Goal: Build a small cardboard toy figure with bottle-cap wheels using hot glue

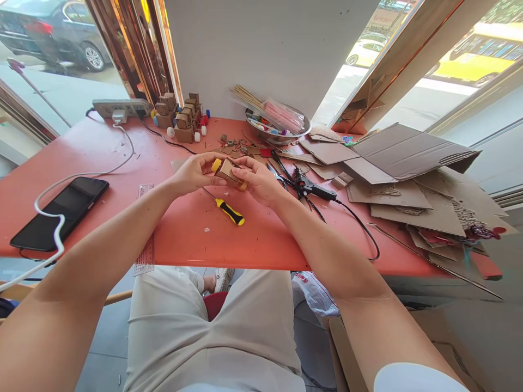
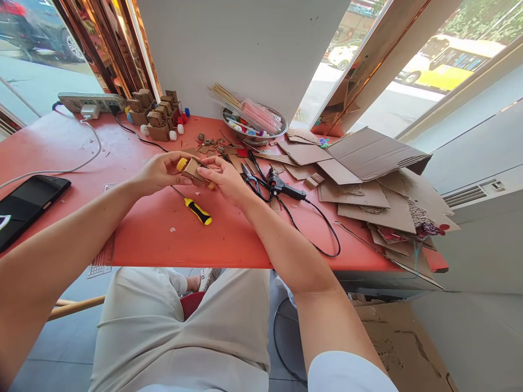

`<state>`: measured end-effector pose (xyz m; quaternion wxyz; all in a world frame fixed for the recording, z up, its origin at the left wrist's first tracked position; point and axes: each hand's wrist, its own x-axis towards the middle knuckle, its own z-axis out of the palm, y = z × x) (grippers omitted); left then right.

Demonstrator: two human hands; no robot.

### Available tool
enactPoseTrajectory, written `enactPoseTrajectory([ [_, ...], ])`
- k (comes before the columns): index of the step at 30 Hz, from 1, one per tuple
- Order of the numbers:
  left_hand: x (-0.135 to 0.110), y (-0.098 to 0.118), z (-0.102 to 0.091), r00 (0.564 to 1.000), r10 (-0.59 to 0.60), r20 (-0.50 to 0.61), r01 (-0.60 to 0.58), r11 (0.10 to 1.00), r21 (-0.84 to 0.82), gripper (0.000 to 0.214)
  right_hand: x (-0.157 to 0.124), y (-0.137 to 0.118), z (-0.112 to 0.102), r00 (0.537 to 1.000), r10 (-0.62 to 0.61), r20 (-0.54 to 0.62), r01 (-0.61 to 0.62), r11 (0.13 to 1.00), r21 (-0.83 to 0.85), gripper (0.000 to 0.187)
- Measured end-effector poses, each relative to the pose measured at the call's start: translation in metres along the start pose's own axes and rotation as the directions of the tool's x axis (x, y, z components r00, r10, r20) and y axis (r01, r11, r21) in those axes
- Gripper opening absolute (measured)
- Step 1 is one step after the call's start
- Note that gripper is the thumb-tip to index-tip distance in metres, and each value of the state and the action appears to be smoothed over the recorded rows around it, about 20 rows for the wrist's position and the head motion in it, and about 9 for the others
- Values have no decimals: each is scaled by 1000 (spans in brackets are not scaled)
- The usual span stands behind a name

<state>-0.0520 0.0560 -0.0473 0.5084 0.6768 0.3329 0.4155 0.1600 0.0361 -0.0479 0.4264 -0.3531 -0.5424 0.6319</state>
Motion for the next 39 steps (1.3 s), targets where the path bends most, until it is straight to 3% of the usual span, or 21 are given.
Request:
enactPoseTrajectory([
  [5, -3, 2, 1, 999, -39, -32, 38, 999, -38, 83, 1, 4, 2, 999, 30, 19, -30, 1000, 4, 44],
  [10, -4, 5, 2, 999, -50, 4, 50, 997, -60, 72, 4, 7, 7, 999, 39, 27, -38, 999, -10, 35],
  [13, -4, 5, 1, 1000, -27, -7, 27, 997, -76, 63, 1, 0, 7, 999, 7, 43, -1, 990, -140, 32],
  [15, -4, 5, -1, 998, -21, -56, 14, 993, -118, 60, -4, -13, 3, 999, -36, 32, 45, 931, -362, 30],
  [16, -4, 5, -2, 996, -29, -89, 15, 988, -151, 59, -8, -23, -1, 998, -69, 1, 60, 855, -515, 27],
  [17, -4, 5, -4, 992, -42, -123, 17, 982, -190, 58, -13, -34, -5, 994, -100, -40, 45, 725, -687, 23],
  [19, -3, 3, -7, 982, -61, -180, 12, 964, -264, 54, -23, -58, -14, 969, -164, -184, -109, 387, -916, 14],
  [22, -1, -1, -13, 971, -52, -234, -29, 944, -329, 45, -36, -85, -26, 924, -85, -373, -376, -26, -926, 22],
  [23, -1, -2, -14, 969, -48, -244, -40, 939, -342, 43, -39, -90, -28, 919, -20, -394, -394, -116, -912, 23],
  [25, 1, -4, -16, 966, -53, -254, -44, 932, -361, 42, -43, -92, -29, 912, 90, -401, -379, -195, -905, 19],
  [29, 0, -4, -17, 974, -52, -219, -33, 929, -370, 47, -43, -81, -24, 920, 180, -349, -300, -252, -920, 17],
  [32, -2, -2, -17, 992, -26, -127, -24, 926, -377, 53, -41, -74, -24, 936, 164, -311, -265, -251, -931, 18],
  [34, -3, 0, -16, 998, -20, -60, -4, 927, -375, 56, -39, -71, -29, 946, 109, -306, -284, -179, -942, 4],
  [39, -4, 1, -17, 1000, -24, -11, 18, 931, -366, 56, -27, -65, -42, 969, -92, -230, -217, 136, -967, 24],
])
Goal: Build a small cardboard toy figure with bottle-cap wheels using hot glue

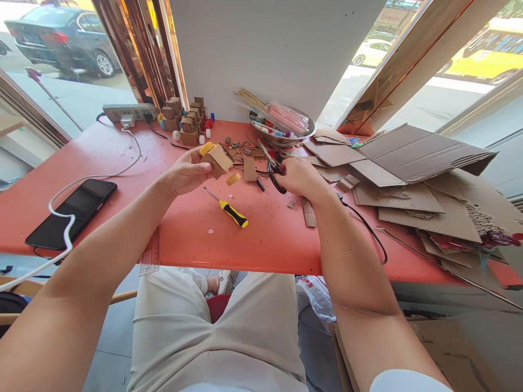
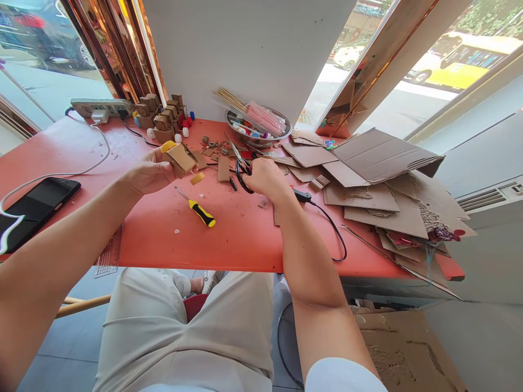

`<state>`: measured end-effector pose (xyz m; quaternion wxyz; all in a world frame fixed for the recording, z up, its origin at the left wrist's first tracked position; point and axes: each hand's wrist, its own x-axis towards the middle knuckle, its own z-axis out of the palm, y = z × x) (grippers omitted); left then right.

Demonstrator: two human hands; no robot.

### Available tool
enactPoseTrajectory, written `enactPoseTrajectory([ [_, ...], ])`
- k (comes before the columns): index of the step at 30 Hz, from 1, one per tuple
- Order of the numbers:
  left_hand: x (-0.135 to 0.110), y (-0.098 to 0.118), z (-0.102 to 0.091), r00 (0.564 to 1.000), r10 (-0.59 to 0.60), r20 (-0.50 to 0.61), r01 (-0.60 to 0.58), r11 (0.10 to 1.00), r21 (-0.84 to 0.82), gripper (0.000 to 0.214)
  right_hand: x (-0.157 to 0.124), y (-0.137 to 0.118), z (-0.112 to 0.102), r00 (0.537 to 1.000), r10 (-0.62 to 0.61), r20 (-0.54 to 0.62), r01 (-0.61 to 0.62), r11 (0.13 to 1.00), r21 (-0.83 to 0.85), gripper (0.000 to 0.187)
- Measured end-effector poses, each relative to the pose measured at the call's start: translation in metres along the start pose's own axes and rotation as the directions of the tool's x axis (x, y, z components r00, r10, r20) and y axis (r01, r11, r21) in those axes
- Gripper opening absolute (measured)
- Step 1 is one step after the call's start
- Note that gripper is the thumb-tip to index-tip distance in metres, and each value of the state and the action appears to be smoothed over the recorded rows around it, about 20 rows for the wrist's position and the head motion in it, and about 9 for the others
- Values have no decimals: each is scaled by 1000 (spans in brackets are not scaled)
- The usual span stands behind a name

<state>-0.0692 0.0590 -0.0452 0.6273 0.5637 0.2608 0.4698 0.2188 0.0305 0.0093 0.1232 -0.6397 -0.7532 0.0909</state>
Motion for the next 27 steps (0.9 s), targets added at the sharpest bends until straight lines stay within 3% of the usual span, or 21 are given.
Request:
enactPoseTrajectory([
  [2, 0, 0, 0, 1000, 3, 3, -3, 1000, -19, 56, 3, -3, 4, 1000, -18, -3, 18, 974, 226, 23],
  [5, 0, 1, 1, 1000, 9, 15, -8, 999, -51, 55, 3, -15, 11, 995, -77, 71, 20, 803, 595, 25],
  [7, 0, 2, 1, 1000, 14, 6, -14, 998, -61, 55, -1, -23, 15, 986, -157, 63, 66, 701, 710, 36],
  [8, 0, 2, 1, 1000, 16, -4, -16, 998, -62, 56, -3, -26, 16, 980, -195, 39, 109, 691, 714, 41],
  [11, 0, 4, 1, 999, 11, -34, -14, 998, -68, 57, -12, -32, 17, 967, -256, -10, 221, 813, 539, 44],
  [13, 0, 5, 1, 999, 10, -41, -13, 997, -77, 57, -17, -35, 16, 967, -255, -8, 243, 912, 331, 37],
  [15, 1, 5, 1, 999, 16, -52, -20, 996, -84, 57, -21, -39, 14, 968, -250, 2, 247, 958, 146, 28],
  [20, 2, 5, 3, 993, 61, -99, -69, 995, -74, 54, -25, -50, 10, 976, -202, 82, 212, 967, -142, 27],
  [27, 1, 5, 3, 991, 73, -112, -77, 997, -30, 56, -27, -61, 11, 969, -220, 109, 241, 940, -240, 35],
])
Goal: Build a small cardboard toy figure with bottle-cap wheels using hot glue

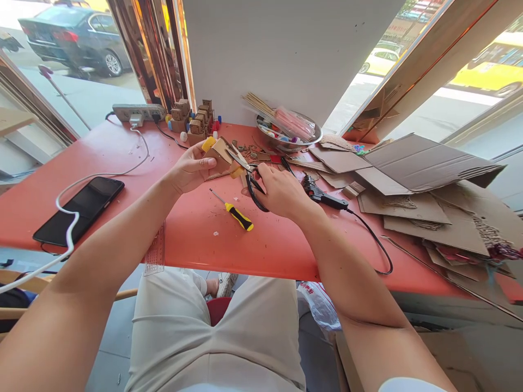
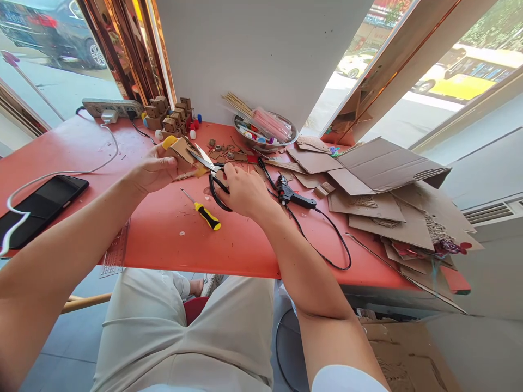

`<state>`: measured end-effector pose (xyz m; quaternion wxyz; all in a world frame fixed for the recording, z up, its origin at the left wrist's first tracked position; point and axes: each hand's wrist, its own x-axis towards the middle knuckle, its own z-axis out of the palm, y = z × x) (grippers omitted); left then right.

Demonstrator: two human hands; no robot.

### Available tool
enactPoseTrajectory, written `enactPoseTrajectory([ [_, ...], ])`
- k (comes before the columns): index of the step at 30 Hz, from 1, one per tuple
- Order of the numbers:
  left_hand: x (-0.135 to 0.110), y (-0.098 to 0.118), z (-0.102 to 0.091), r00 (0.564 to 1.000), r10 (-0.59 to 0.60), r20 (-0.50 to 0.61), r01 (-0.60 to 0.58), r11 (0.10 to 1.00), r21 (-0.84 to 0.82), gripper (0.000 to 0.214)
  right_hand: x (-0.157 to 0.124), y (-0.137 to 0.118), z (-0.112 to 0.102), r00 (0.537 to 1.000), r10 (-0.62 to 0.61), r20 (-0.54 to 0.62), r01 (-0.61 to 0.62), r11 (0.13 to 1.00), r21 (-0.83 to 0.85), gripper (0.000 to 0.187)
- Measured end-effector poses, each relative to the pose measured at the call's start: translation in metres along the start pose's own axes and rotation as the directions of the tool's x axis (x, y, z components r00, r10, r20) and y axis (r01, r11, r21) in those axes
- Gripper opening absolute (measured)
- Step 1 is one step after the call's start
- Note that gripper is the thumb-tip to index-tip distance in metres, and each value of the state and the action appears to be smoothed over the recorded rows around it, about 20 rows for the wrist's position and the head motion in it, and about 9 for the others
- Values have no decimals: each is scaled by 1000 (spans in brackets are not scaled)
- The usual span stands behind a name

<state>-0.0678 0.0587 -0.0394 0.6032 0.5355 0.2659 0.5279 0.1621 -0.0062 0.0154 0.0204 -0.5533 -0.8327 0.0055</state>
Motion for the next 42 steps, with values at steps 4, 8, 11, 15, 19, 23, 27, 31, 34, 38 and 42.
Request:
enactPoseTrajectory([
  [4, -1, 2, 0, 999, -10, 36, 10, 1000, -5, 57, -1, -7, -5, 998, 46, 41, -44, 998, -34, 35],
  [8, -2, 3, -2, 999, -32, 42, 32, 999, -3, 57, -2, -9, -6, 998, 45, 46, -43, 998, -45, 31],
  [11, -3, 4, -3, 998, -42, 44, 42, 999, 16, 59, -1, -9, -6, 999, 41, 36, -39, 998, -47, 31],
  [15, -3, 3, -3, 998, -29, 57, 27, 999, 27, 56, 1, -10, -6, 997, 62, 37, -59, 994, -97, 33],
  [19, -3, 3, -3, 998, -21, 56, 19, 999, 33, 55, 2, -13, -7, 996, 79, 36, -74, 990, -116, 36],
  [23, -3, 5, -3, 998, -9, 65, 7, 999, 37, 60, 2, -16, -9, 992, 111, 66, -102, 986, -131, 40],
  [27, -2, 6, -1, 998, -10, 63, 7, 998, 60, 62, 0, -18, -9, 989, 121, 90, -110, 987, -121, 38],
  [31, -1, 4, 2, 995, -28, 100, 18, 995, 103, 63, -1, -19, -7, 991, 105, 83, -93, 987, -128, 37],
  [34, -1, 3, 4, 993, -11, 113, 0, 995, 97, 62, 0, -19, -6, 994, 74, 85, -63, 989, -130, 37],
  [38, -1, 4, 4, 986, -12, 163, -3, 996, 87, 59, 2, -19, -5, 992, 80, 94, -69, 991, -117, 35],
  [42, -1, 7, 4, 977, 7, 214, -17, 999, 42, 60, 1, -21, -6, 987, 108, 116, -93, 988, -122, 36],
])
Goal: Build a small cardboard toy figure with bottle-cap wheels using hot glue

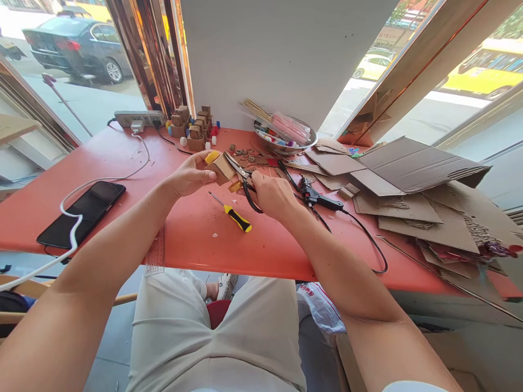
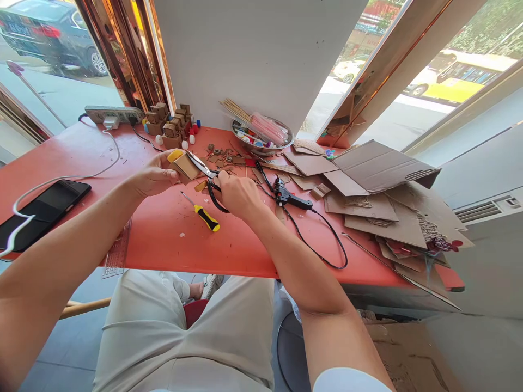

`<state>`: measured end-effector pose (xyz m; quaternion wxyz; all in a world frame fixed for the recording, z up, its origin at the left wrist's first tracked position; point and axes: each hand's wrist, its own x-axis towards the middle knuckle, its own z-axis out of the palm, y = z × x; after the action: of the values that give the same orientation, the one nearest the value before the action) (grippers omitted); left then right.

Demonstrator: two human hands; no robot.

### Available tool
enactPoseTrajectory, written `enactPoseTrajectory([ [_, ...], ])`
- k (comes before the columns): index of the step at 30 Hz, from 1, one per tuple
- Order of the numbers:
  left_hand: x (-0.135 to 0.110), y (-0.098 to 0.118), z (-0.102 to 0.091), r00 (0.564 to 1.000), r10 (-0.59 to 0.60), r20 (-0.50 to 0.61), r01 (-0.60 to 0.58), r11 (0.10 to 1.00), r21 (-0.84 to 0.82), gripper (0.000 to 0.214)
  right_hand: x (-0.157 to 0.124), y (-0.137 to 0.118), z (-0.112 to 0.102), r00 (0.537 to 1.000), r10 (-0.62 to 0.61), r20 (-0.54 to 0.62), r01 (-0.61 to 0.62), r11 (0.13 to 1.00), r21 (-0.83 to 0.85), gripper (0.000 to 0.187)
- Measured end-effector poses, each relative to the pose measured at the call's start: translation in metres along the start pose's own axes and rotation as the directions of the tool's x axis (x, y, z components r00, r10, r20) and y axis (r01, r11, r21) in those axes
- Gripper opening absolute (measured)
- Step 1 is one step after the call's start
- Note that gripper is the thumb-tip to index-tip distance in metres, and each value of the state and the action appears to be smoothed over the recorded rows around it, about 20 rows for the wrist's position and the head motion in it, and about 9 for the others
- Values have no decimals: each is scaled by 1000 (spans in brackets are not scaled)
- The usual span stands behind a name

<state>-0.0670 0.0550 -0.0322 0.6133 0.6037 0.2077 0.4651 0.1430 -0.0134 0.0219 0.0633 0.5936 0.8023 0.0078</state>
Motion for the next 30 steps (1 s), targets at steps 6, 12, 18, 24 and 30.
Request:
enactPoseTrajectory([
  [6, 1, -2, -1, 1000, -29, -6, 29, 999, 34, 60, -1, -2, 0, 1000, 3, -10, -3, 1000, -5, 37],
  [12, -1, -4, -5, 999, -52, -16, 53, 993, 101, 65, 0, -1, 0, 1000, -2, -5, 2, 1000, 15, 36],
  [18, -1, -4, -5, 997, -57, -41, 61, 993, 100, 66, 4, 1, 4, 1000, 3, -29, -2, 999, 39, 35],
  [24, 1, -8, -5, 995, -49, -85, 54, 997, 57, 64, 10, 23, 10, 982, 83, -172, -28, 953, 302, 30],
  [30, 1, -5, -7, 996, -29, -84, 28, 1000, -11, 63, 19, 58, 22, 934, 162, -319, 103, 734, 672, 47],
])
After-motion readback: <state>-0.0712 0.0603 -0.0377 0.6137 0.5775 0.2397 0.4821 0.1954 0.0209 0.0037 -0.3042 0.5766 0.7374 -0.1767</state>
